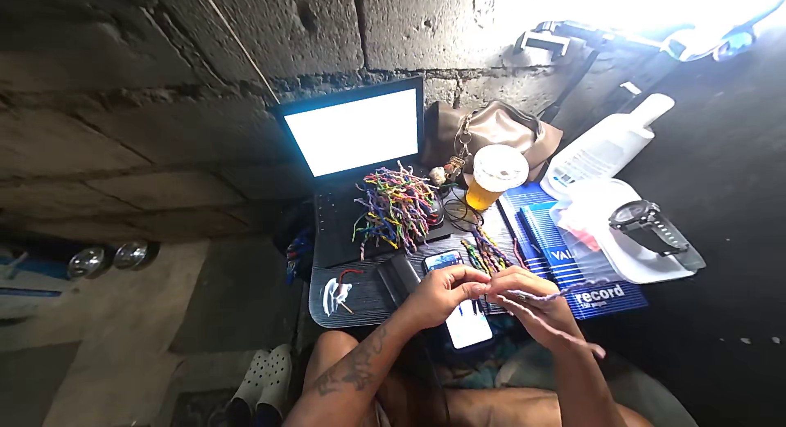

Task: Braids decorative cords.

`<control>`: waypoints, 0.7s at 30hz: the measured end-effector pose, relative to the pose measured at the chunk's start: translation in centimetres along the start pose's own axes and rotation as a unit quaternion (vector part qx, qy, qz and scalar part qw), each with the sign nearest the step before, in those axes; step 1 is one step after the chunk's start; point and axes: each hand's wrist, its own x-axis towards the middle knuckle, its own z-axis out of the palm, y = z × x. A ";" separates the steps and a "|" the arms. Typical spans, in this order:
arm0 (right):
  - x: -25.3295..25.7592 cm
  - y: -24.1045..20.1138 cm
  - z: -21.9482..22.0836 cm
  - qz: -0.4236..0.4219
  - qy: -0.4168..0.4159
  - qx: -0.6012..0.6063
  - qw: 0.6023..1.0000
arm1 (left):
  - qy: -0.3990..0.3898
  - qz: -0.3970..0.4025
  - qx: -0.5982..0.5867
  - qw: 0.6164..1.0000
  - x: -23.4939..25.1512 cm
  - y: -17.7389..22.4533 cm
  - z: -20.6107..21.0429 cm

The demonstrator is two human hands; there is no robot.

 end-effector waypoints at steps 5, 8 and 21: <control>0.0 -0.1 -0.4 0.021 -0.032 0.041 0.998 | -0.099 -0.038 0.061 0.993 -0.2 0.8 -1.7; 0.1 -0.3 -0.4 0.024 -0.045 0.050 0.997 | -0.111 -0.035 0.054 0.992 -0.2 0.9 -1.7; -0.1 -0.5 0.3 0.057 0.060 0.009 0.996 | -0.056 0.036 0.090 0.994 -0.3 0.5 -0.2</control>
